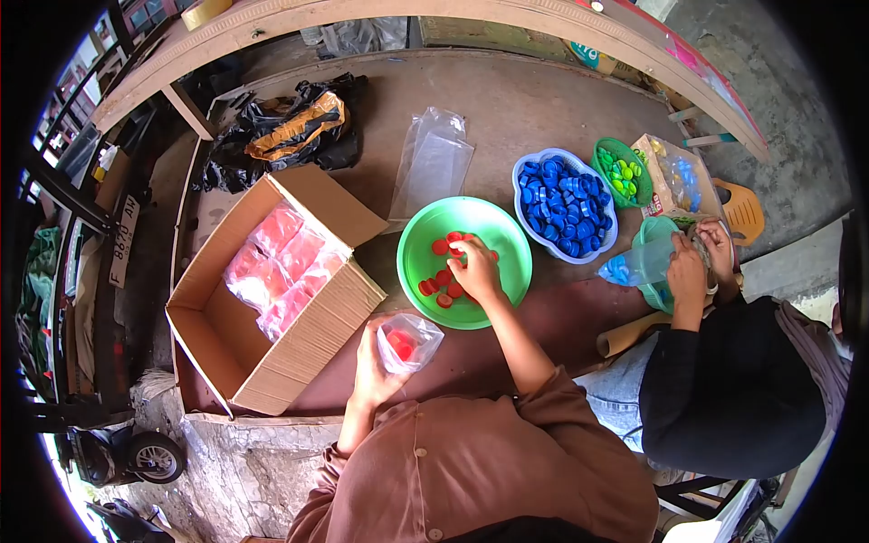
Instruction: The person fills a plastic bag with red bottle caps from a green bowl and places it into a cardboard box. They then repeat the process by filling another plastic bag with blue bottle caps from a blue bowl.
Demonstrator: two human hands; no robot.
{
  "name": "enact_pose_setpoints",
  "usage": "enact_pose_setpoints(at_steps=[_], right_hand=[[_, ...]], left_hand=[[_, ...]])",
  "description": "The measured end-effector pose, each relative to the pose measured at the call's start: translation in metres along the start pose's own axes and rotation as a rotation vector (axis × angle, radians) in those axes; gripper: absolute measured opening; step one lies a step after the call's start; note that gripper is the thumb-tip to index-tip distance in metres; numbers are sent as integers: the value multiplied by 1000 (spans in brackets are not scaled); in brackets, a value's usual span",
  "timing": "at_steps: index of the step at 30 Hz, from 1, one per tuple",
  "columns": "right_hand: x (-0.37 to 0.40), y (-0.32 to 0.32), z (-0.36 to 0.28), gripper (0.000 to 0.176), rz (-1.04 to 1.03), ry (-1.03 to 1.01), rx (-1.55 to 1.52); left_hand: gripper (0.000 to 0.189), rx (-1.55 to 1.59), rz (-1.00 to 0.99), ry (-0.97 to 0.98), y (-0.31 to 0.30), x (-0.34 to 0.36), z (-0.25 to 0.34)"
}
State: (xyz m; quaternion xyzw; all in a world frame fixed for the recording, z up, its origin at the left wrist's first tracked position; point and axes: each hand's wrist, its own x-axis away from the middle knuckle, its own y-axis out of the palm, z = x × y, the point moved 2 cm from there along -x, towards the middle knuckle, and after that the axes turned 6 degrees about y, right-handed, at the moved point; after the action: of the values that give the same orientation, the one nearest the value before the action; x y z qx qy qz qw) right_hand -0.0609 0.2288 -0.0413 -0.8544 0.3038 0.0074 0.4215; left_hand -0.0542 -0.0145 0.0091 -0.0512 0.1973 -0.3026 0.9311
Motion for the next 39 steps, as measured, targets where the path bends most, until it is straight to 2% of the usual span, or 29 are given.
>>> enact_pose_setpoints(at_steps=[1,2,4,5,7,8,9,11,12,15,16,17,19,21,25,26,28,29,31,32,35,37,38,39], right_hand=[[-5,6,0,28,34,-52,124],[-9,11,1,28,34,-55,121],[-16,19,-4,24,25,-72,371],[-17,25,-3,24,23,-75,367],[-17,39,4,22,-124,-21,506],[-16,42,7,15,-112,-105,479],[-16,41,8,15,-118,-104,478],[-15,36,11,9,-104,-56,226],[-15,28,8,8,-30,-110,63],[-6,13,5,10,-114,131,-448],[1,-1,-9,19,-298,406,-830],[7,-21,-28,19,-407,440,-1012],[24,-51,-63,17,-532,310,-1131],[43,-51,-85,14,-501,176,-1118],[60,-77,-131,14,-669,-300,-454],[64,-77,-132,14,-668,-300,-453],[66,-81,-134,13,-459,-347,-448],[67,-82,-134,13,-457,-349,-446],[66,-87,-134,12,-319,-332,-268],[69,-88,-137,13,-288,-340,-184],[71,-86,-139,21,-328,-430,-250],[62,-82,-125,23,-341,-321,-424],[52,-76,-109,21,-277,-288,-443],[42,-68,-90,18,-278,-80,-463]], left_hand=[[63,12,0,-16,0,-1,0],[62,23,-1,-32,-1,-1,0],[62,28,-4,-31,-2,-1,-3],[62,37,-8,-31,-1,-1,-5],[62,23,-5,-50,-1,-1,-8],[64,5,0,-33,-1,-1,-10],[66,-14,5,-17,-2,-1,-9],[64,-8,5,-30,-2,-3,-4],[62,0,5,-40,-2,-4,-1],[61,-34,13,-44,-3,-2,-4],[61,-42,23,-25,-2,-2,-6],[61,-42,24,-30,-2,-3,-5],[61,-76,14,-40,1,-5,-1],[63,-46,15,-29,4,-4,-5],[64,-7,23,-5,9,-4,-3],[64,17,17,-12,9,-3,2],[63,42,9,-14,9,-3,6],[63,33,5,-16,9,-1,5],[62,27,0,-15,9,2,4],[62,26,-3,28,9,3,3],[62,57,-24,55,9,3,3],[62,36,-10,29,6,4,2],[62,-8,-2,17,3,4,4],[62,-7,-2,15,1,5,3]])
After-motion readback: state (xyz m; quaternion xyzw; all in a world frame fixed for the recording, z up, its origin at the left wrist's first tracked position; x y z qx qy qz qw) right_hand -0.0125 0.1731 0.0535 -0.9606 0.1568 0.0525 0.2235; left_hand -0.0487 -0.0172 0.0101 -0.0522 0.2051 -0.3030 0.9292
